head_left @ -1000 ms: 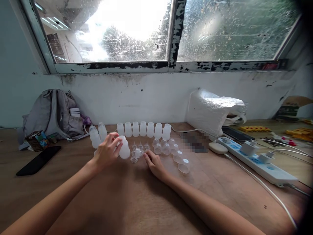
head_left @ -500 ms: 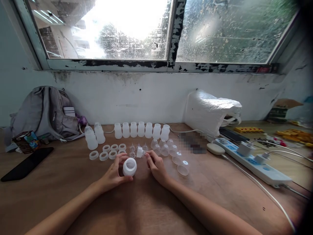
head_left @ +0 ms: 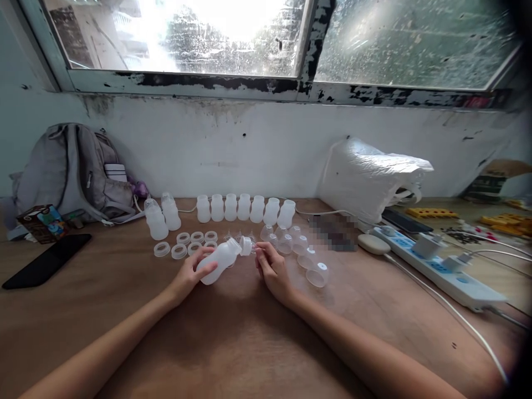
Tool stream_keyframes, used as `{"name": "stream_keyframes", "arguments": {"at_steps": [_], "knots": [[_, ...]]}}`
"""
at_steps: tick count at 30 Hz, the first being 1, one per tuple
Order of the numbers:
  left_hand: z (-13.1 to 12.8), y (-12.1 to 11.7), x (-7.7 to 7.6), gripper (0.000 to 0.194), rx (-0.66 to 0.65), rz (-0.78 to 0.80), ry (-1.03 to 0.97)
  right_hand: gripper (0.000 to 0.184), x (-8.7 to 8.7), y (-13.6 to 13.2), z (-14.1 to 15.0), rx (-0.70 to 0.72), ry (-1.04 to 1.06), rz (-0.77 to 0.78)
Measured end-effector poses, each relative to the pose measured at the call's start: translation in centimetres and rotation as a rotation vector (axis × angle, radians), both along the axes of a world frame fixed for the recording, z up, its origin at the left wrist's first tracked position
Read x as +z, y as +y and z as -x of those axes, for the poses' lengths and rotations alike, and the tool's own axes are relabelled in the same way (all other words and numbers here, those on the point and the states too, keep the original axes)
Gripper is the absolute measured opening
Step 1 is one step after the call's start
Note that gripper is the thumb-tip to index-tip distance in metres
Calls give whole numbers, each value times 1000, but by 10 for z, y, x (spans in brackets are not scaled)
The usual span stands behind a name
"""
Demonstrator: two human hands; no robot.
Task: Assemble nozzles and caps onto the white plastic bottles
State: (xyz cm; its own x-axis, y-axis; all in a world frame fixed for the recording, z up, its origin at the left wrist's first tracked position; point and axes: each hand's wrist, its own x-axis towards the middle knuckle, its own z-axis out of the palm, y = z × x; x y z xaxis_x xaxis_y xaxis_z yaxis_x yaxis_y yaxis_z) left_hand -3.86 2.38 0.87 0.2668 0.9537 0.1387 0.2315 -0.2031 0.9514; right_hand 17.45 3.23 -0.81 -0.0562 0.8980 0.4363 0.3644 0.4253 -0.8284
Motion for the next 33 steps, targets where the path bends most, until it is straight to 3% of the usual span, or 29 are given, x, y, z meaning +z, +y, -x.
{"name": "stream_keyframes", "arguments": {"at_steps": [7,16,21,27,33], "knots": [[2,1,2,34,13,-1,10,21,0,0,-6,52,-178,-118],[4,-1,5,29,-15,8,20,17,4,-3,-7,121,-200,-134],[4,-2,5,28,-89,42,7,40,8,-3,-8,199,-169,-5],[4,0,3,29,-88,33,23,25,16,-6,-5,223,-142,56],[3,-3,3,31,-90,-41,134,38,11,-5,-2,221,-64,160]]}}
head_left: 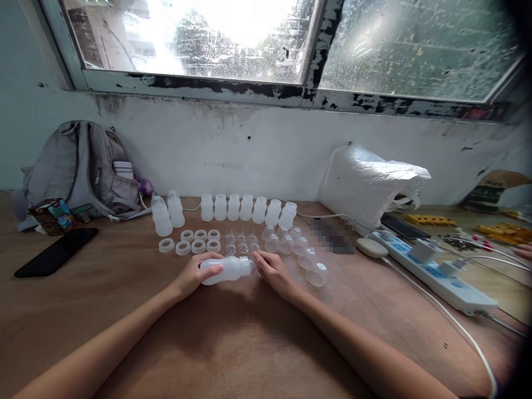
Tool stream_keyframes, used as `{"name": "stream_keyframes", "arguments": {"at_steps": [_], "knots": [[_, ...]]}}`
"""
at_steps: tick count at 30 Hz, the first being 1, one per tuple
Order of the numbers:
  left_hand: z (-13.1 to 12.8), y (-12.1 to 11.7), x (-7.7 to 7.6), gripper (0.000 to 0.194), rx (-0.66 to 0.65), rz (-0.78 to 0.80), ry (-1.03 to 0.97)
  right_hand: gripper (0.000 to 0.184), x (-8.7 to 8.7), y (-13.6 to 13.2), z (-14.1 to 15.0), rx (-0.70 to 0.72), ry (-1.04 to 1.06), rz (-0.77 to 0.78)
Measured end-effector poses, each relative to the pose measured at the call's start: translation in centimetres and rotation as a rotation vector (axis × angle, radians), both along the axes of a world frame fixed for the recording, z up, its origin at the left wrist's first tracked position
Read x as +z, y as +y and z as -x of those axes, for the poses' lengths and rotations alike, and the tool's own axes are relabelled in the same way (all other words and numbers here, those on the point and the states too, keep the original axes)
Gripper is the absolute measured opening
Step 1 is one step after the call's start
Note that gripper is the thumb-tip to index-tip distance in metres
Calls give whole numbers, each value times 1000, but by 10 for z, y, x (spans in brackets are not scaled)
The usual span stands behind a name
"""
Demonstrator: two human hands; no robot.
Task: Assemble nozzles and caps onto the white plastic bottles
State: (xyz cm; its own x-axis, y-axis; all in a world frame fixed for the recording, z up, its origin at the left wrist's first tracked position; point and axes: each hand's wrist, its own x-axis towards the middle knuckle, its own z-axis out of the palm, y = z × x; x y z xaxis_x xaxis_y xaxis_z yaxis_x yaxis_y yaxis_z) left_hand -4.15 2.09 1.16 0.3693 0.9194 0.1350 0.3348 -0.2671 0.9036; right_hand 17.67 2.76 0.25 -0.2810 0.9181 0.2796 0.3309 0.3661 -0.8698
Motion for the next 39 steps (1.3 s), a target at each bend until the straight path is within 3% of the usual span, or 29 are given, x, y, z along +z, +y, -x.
{"name": "stream_keyframes", "arguments": {"at_steps": [7,10,13,17,22,25,29,32,39], "knots": [[-2,-9,4,36,43,-322,184,35,-3,4,0,-2,254,192],[-4,-11,3,34,89,-174,138,27,2,1,3,72,467,335],[-8,-12,3,40,78,-60,105,38,7,-3,7,181,537,409],[-10,-17,5,36,107,-54,141,34,6,-4,8,145,509,418],[-10,-18,5,39,118,-100,165,32,7,-1,3,108,423,322],[-10,-14,2,40,65,23,48,33,10,-2,3,112,417,312],[-12,-11,0,46,-52,272,-150,40,13,-8,8,234,526,379],[-14,-13,0,46,-58,368,-266,44,14,-11,10,290,550,401],[-18,-18,-1,40,-9,222,-159,37,9,-11,11,185,567,353]]}}
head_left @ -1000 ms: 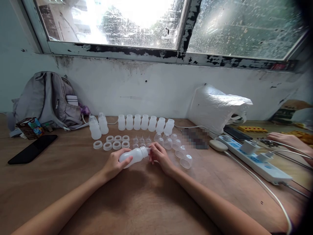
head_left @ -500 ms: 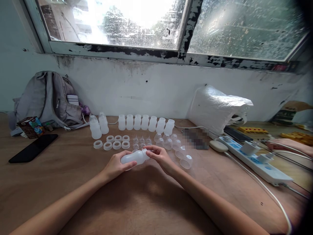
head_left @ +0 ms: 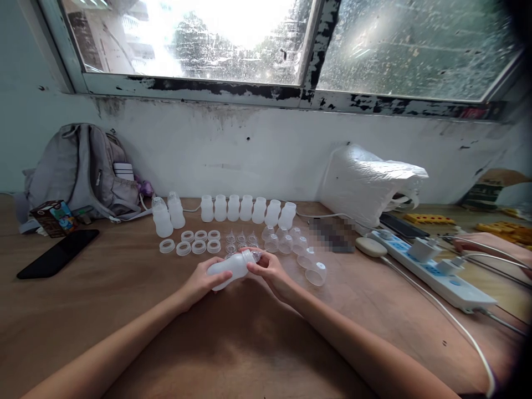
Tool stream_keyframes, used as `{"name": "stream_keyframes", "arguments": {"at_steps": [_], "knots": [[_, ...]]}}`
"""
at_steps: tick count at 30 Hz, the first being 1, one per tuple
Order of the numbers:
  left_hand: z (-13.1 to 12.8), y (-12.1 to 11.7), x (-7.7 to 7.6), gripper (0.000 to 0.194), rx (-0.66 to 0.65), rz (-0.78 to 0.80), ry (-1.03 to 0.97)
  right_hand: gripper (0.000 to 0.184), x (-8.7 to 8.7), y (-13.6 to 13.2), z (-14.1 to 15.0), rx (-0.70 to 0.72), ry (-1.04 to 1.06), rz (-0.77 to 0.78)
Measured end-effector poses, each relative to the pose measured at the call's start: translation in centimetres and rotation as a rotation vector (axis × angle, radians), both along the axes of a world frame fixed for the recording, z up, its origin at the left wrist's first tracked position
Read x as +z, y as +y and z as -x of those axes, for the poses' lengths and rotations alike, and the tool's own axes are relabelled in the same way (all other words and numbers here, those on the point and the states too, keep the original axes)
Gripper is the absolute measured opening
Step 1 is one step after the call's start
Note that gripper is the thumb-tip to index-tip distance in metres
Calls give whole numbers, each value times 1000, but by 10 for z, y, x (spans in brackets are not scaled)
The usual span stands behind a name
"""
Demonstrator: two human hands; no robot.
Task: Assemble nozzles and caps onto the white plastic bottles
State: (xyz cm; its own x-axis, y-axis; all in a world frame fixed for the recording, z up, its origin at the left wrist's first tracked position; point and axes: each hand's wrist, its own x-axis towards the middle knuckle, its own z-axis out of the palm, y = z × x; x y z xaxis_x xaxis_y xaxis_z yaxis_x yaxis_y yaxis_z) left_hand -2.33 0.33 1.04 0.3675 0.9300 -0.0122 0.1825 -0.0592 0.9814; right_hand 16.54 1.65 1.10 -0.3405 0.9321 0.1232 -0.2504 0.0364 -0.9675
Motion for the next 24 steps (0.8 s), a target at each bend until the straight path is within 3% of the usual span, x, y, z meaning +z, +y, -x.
{"name": "stream_keyframes", "arguments": {"at_steps": [8,16,20,24], "knots": [[-1,-7,1,40,42,-236,281,29,-5,-2,0,-62,42,13],[10,3,-11,38,155,-808,537,43,-7,2,0,-24,-74,23],[16,12,-15,36,143,-1036,596,38,2,2,-13,-19,-373,-48],[21,14,-14,38,146,-1088,614,26,27,4,-48,-221,-911,-281]]}}
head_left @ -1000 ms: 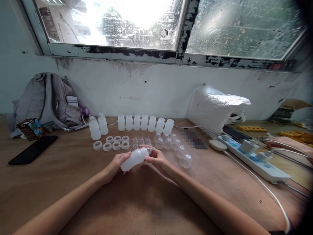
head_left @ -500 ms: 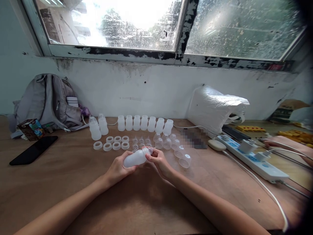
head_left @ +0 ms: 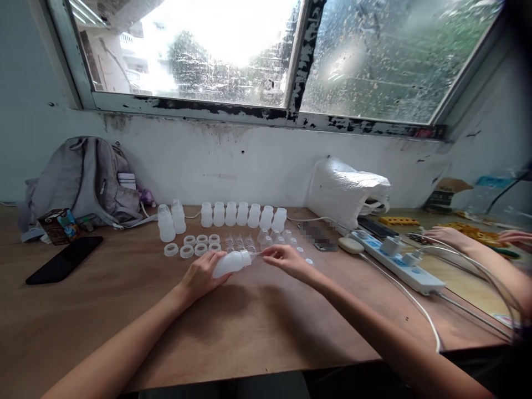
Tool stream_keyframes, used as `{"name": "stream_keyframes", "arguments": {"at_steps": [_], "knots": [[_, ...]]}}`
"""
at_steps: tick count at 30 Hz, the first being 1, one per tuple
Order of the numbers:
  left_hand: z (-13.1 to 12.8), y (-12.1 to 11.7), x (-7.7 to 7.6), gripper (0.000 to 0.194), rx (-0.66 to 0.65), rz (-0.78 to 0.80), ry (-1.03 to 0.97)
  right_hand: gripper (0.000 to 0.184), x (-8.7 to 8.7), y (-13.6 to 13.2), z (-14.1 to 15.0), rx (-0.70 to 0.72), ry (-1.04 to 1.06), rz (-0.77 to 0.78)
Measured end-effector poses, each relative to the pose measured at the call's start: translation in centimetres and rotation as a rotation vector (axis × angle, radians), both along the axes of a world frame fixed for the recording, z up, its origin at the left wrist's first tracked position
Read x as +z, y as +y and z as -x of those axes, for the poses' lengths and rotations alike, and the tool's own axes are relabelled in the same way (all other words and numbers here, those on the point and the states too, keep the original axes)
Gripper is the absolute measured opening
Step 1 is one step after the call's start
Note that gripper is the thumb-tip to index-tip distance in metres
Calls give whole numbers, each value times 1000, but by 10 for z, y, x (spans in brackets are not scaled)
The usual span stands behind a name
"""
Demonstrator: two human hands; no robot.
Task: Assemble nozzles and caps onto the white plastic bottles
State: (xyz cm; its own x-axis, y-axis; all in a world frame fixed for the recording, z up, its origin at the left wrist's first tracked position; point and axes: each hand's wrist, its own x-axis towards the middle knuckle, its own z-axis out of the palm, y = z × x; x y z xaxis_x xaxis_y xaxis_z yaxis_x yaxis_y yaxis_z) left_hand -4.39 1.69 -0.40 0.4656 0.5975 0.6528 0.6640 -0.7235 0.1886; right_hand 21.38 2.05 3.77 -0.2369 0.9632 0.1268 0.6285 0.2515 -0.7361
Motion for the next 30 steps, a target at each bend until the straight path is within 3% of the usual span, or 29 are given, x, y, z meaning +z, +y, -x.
{"name": "stream_keyframes", "arguments": {"at_steps": [3,6,10,13,17,20,24,30], "knots": [[3,0,0,38,9,-28,-2,19,20,1,-35,-157,-385,-190],[5,1,0,38,23,-49,0,23,28,-1,-63,-321,-665,-95],[5,0,-1,40,53,-62,5,31,19,-7,-76,-370,-757,60],[4,-1,-1,41,59,-24,-28,28,12,-7,-68,-277,-557,80],[4,1,1,39,35,141,-217,34,15,-3,-44,-48,45,19],[4,3,2,37,20,265,-335,34,18,1,-23,13,352,-36],[5,4,5,34,12,340,-368,32,12,6,-2,43,487,-48],[5,5,5,31,-1,344,-344,23,-19,15,16,18,677,-48]]}}
